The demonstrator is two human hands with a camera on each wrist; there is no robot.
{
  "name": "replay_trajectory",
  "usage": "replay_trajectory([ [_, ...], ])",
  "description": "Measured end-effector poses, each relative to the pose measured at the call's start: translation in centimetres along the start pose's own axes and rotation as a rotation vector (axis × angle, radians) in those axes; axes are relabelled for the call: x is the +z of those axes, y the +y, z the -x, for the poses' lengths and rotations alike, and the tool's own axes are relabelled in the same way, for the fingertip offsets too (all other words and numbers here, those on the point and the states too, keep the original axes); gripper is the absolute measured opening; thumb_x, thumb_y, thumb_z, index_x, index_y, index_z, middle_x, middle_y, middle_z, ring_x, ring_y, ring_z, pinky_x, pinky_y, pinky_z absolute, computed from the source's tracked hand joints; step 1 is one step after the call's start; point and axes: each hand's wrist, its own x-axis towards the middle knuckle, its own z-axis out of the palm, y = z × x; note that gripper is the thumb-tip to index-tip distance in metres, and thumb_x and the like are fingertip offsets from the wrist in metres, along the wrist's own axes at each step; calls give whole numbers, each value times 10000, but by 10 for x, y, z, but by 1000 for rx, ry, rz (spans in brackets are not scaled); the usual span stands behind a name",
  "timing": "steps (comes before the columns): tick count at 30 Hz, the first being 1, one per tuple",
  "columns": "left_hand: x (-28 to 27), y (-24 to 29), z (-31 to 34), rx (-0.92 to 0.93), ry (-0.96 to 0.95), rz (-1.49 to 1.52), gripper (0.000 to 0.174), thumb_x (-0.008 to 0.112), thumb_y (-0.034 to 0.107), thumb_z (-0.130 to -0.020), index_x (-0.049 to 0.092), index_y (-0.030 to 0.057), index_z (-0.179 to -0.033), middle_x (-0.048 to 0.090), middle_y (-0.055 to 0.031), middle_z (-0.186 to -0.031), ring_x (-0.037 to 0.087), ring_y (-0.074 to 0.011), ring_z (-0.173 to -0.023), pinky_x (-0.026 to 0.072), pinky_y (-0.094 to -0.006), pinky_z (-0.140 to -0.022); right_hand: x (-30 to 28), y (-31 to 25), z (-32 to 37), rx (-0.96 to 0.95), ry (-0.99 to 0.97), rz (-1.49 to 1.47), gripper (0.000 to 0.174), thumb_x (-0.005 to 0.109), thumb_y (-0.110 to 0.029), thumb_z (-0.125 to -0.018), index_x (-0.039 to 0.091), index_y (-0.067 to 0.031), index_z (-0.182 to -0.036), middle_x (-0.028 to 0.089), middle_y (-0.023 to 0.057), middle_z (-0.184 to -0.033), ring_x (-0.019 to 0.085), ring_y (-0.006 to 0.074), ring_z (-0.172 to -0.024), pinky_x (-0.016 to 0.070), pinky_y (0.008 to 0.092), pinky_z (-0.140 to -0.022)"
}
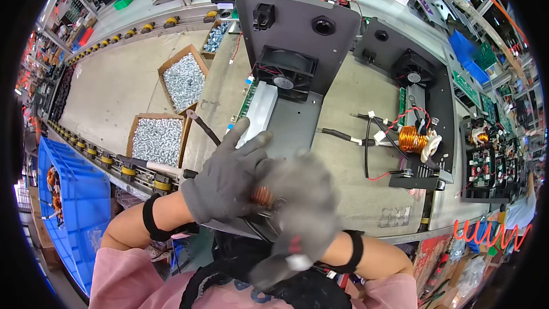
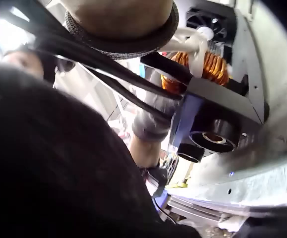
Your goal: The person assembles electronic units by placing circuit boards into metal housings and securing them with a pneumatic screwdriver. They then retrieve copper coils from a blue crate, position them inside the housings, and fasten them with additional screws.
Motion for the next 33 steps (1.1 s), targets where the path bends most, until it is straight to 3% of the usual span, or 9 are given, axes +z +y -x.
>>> replay_trajectory([
  [1,0,-4,1,43,41,11,511,697,309,-703,581,67,-1138,592,-105,-1022,433,-281,-1260,157,-526,-1133,8,8,-7,-507,-95,-77,234,639,-294,-727,613,-104,-860,614,10,-791,596,205,-766,423,381,-842],
  [5,15,-19,2,73,159,36,338,563,250,-794,600,65,-1074,613,-82,-973,471,-274,-1220,201,-503,-1113,53,0,-3,-973,-259,96,260,645,-316,-713,594,-186,-932,612,0,-963,592,172,-825,410,411,-838],
  [10,16,-27,5,131,241,108,325,602,307,-780,604,77,-1010,619,-84,-1009,500,-240,-1180,255,-471,-1096,42,-7,-22,-602,-584,-24,401,694,-339,-681,606,-161,-1029,602,11,-1011,583,211,-892,415,397,-871],
  [13,1,-17,9,36,165,53,464,730,305,-649,579,57,-1011,585,-106,-1021,512,-263,-1142,302,-452,-1080,-6,34,-65,-390,-524,21,388,671,-249,-722,588,-97,-1069,594,58,-1051,569,216,-940,411,390,-898],
  [16,4,-16,9,22,134,35,561,772,362,-614,577,57,-1042,580,-115,-1081,473,-251,-1190,266,-459,-1096,-31,82,-114,91,129,220,403,473,-193,-934,449,19,-1276,571,180,-1187,538,278,-1089,404,350,-934],
  [19,2,-15,8,14,118,48,554,767,362,-633,577,56,-1054,582,-109,-1088,462,-243,-1206,236,-454,-1109,-22,108,-107,479,-130,520,420,486,-250,-922,515,17,-1246,597,265,-1129,564,350,-1093,413,366,-938],
  [23,1,-12,8,21,65,29,597,751,359,-671,557,53,-1145,579,-104,-1134,443,-227,-1237,203,-443,-1123,-31,128,-104,457,-579,459,415,491,-210,-906,497,2,-1263,602,240,-1139,554,354,-1111,412,382,-942],
  [30,2,-10,4,6,-2,26,620,742,367,-670,546,66,-1176,563,-100,-1187,415,-215,-1265,191,-426,-1126,-13,178,-80,313,-349,548,416,508,-193,-900,447,-118,-1305,571,248,-1157,536,444,-1056,432,469,-891],
  [33,-2,-9,11,-22,16,38,646,759,377,-649,543,97,-1190,509,-109,-1260,342,-256,-1321,180,-446,-1126,-16,157,-87,162,-265,733,410,493,-233,-918,453,-15,-1263,615,273,-1031,587,446,-944,465,479,-796],
])
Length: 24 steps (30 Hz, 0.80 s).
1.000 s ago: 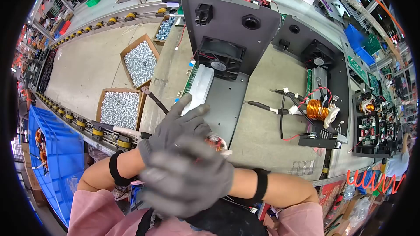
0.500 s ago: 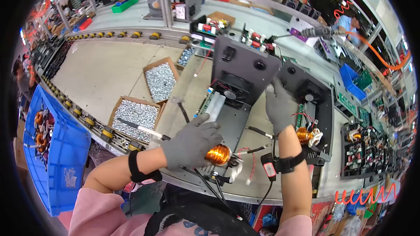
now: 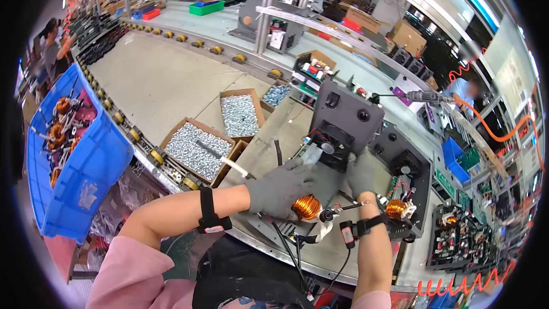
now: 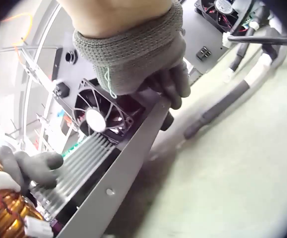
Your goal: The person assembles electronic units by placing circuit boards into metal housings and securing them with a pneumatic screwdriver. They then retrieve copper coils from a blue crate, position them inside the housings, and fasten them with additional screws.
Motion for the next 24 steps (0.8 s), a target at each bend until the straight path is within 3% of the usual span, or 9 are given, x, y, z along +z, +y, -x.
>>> replay_trajectory([
  [1,-4,-5,6,25,122,24,657,768,380,-637,539,115,-1193,470,-122,-1296,312,-291,-1334,176,-457,-1125,-44,-56,6,145,-116,312,420,502,-263,-916,453,-43,-1271,637,256,-938,608,445,-843,469,515,-748],
  [6,-14,-47,27,-9,317,-74,814,791,471,-559,506,168,-1259,350,-187,-1376,284,-391,-1317,215,-507,-1076,-90,-89,-13,-139,-24,503,294,526,-336,-893,562,-69,-1009,617,213,-735,616,403,-717,473,510,-662],
  [10,1,-92,20,43,417,52,712,778,481,-571,582,149,-1169,544,-112,-1220,432,-343,-1201,331,-479,-996,-87,-97,-41,-143,-210,570,302,580,-379,-854,595,-98,-962,668,134,-783,646,341,-793,485,458,-709],
  [11,3,-96,15,-1,321,635,647,806,388,-555,605,158,-1125,589,-70,-1167,529,-298,-1082,395,-408,-939,-77,-93,-46,-87,-241,625,323,611,-405,-827,608,-106,-948,674,128,-836,646,332,-847,483,442,-755],
  [15,18,-99,-2,37,543,216,609,786,287,-550,606,137,-1112,612,-114,-1039,589,-299,-941,443,-373,-884,-69,-80,-38,11,-9,367,314,621,-393,-824,604,-119,-976,673,110,-902,643,321,-871,484,420,-778],
  [18,-14,-83,13,-213,274,343,599,774,325,-602,610,143,-1149,601,-136,-1100,590,-298,-990,474,-359,-871,-85,-83,-4,-191,265,8,260,646,-183,-827,603,-62,-1053,649,124,-905,633,270,-845,487,368,-769],
  [20,6,-121,29,-215,370,194,533,753,326,-662,624,111,-1132,623,-135,-1068,611,-299,-951,491,-352,-848,-99,-85,32,-294,325,-274,255,651,-121,-814,604,-13,-1040,626,123,-857,621,252,-807,483,335,-757],
  [21,-1,-135,48,-419,350,430,430,703,384,-731,668,67,-1020,655,-135,-987,627,-305,-893,499,-374,-811,-108,-80,53,-302,326,-260,235,650,-97,-796,608,-8,-1010,620,110,-846,609,237,-778,474,319,-730],
  [24,-12,-178,102,-1023,12,-45,304,569,321,-811,697,73,-932,670,-190,-944,644,-349,-904,507,-412,-789,-129,-69,118,-324,161,-224,222,641,-14,-725,618,-21,-946,612,85,-815,573,211,-689,438,313,-641],
])
